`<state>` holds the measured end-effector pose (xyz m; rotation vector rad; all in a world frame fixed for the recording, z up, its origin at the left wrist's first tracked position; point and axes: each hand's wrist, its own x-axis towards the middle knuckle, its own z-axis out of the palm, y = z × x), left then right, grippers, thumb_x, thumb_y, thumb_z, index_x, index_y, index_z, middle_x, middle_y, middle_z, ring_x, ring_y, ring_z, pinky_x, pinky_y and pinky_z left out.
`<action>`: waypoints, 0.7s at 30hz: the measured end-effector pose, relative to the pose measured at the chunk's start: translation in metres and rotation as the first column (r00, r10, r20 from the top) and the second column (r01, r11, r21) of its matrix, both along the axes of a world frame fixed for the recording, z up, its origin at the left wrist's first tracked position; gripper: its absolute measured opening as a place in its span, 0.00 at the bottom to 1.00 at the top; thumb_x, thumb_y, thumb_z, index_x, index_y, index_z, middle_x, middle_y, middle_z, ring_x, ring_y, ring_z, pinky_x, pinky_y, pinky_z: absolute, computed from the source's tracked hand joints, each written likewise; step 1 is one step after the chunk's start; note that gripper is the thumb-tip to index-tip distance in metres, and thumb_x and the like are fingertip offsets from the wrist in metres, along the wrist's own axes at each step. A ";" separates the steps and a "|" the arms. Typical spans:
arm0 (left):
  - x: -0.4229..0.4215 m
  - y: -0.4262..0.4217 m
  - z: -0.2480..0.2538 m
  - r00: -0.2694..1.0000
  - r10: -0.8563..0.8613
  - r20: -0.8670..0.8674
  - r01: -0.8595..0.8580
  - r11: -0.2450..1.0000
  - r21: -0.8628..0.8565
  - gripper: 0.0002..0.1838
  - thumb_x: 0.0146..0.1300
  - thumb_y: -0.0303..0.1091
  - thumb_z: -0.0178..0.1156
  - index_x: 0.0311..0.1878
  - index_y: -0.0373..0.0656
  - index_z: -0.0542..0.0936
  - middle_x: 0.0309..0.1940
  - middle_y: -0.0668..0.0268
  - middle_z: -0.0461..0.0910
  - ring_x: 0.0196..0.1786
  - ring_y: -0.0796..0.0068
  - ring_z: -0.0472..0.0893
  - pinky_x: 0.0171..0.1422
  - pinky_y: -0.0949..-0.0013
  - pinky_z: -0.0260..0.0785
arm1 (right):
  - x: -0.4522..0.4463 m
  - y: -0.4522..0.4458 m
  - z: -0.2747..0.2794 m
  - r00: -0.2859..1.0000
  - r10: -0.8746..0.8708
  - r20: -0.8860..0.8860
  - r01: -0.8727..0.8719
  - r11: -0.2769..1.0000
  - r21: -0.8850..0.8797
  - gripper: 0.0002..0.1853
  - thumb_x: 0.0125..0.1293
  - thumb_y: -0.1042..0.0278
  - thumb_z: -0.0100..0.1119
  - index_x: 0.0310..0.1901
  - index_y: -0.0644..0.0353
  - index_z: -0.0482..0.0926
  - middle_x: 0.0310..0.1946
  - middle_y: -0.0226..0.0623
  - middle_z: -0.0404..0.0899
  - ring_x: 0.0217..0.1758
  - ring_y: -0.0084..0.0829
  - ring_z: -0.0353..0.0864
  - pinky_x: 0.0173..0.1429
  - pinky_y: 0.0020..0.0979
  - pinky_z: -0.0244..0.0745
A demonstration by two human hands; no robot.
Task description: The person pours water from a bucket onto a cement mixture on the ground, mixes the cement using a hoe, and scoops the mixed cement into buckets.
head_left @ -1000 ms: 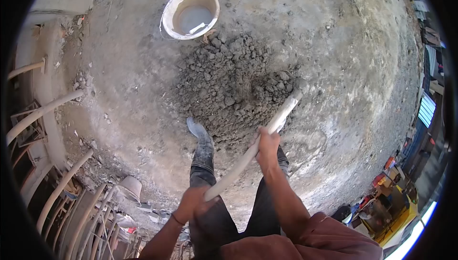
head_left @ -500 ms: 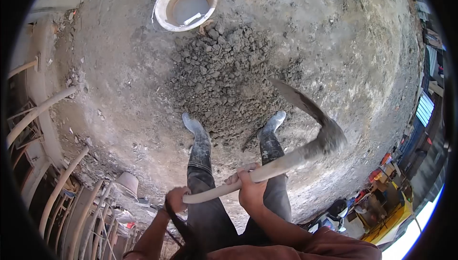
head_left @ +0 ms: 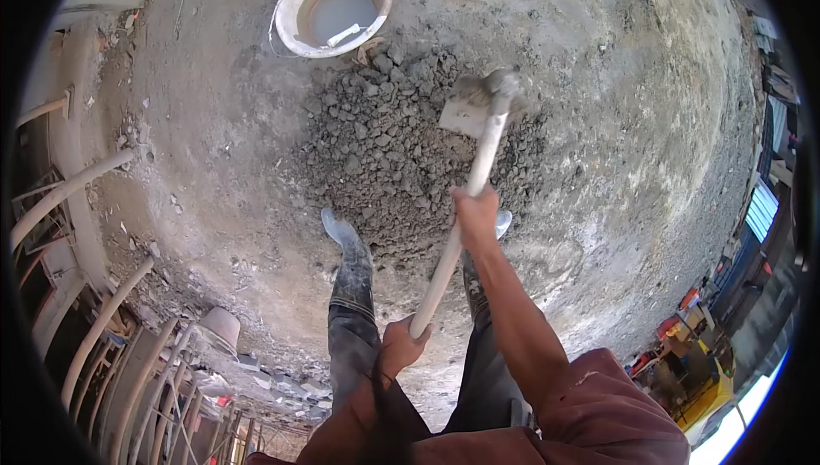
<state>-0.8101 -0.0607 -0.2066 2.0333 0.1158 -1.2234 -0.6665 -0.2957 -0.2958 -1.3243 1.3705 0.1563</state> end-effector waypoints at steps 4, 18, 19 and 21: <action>0.040 -0.046 -0.020 0.993 -0.026 0.119 0.060 0.956 -0.288 0.18 0.65 0.42 0.71 0.49 0.37 0.84 0.27 0.50 0.83 0.28 0.48 0.84 0.35 0.56 0.75 | 0.065 -0.052 0.098 0.973 0.170 0.156 -0.117 0.946 -0.301 0.14 0.73 0.69 0.57 0.50 0.71 0.69 0.21 0.33 0.73 0.14 0.23 0.75 0.15 0.26 0.73; -0.074 0.027 -0.001 0.999 0.030 -0.018 -0.028 0.989 0.144 0.14 0.63 0.43 0.70 0.42 0.41 0.85 0.29 0.48 0.84 0.35 0.42 0.85 0.39 0.48 0.77 | -0.079 0.055 -0.072 0.969 0.207 -0.138 -0.203 0.978 0.043 0.11 0.68 0.72 0.62 0.42 0.69 0.71 0.21 0.37 0.74 0.16 0.31 0.76 0.16 0.36 0.71; -0.067 0.024 0.002 0.999 0.035 0.009 -0.036 0.994 0.102 0.14 0.63 0.42 0.70 0.43 0.41 0.85 0.28 0.48 0.84 0.34 0.41 0.84 0.38 0.48 0.76 | -0.072 0.045 -0.058 0.971 0.222 -0.086 -0.227 0.973 -0.041 0.14 0.67 0.70 0.63 0.45 0.71 0.70 0.23 0.39 0.76 0.17 0.32 0.78 0.17 0.36 0.73; -0.048 0.011 -0.004 0.998 0.051 0.039 -0.053 0.997 0.051 0.14 0.63 0.42 0.70 0.44 0.41 0.85 0.28 0.47 0.83 0.33 0.40 0.84 0.37 0.47 0.76 | -0.029 0.019 -0.004 0.980 0.183 0.073 -0.177 0.981 -0.076 0.17 0.68 0.69 0.63 0.49 0.71 0.68 0.24 0.39 0.76 0.17 0.29 0.78 0.16 0.34 0.73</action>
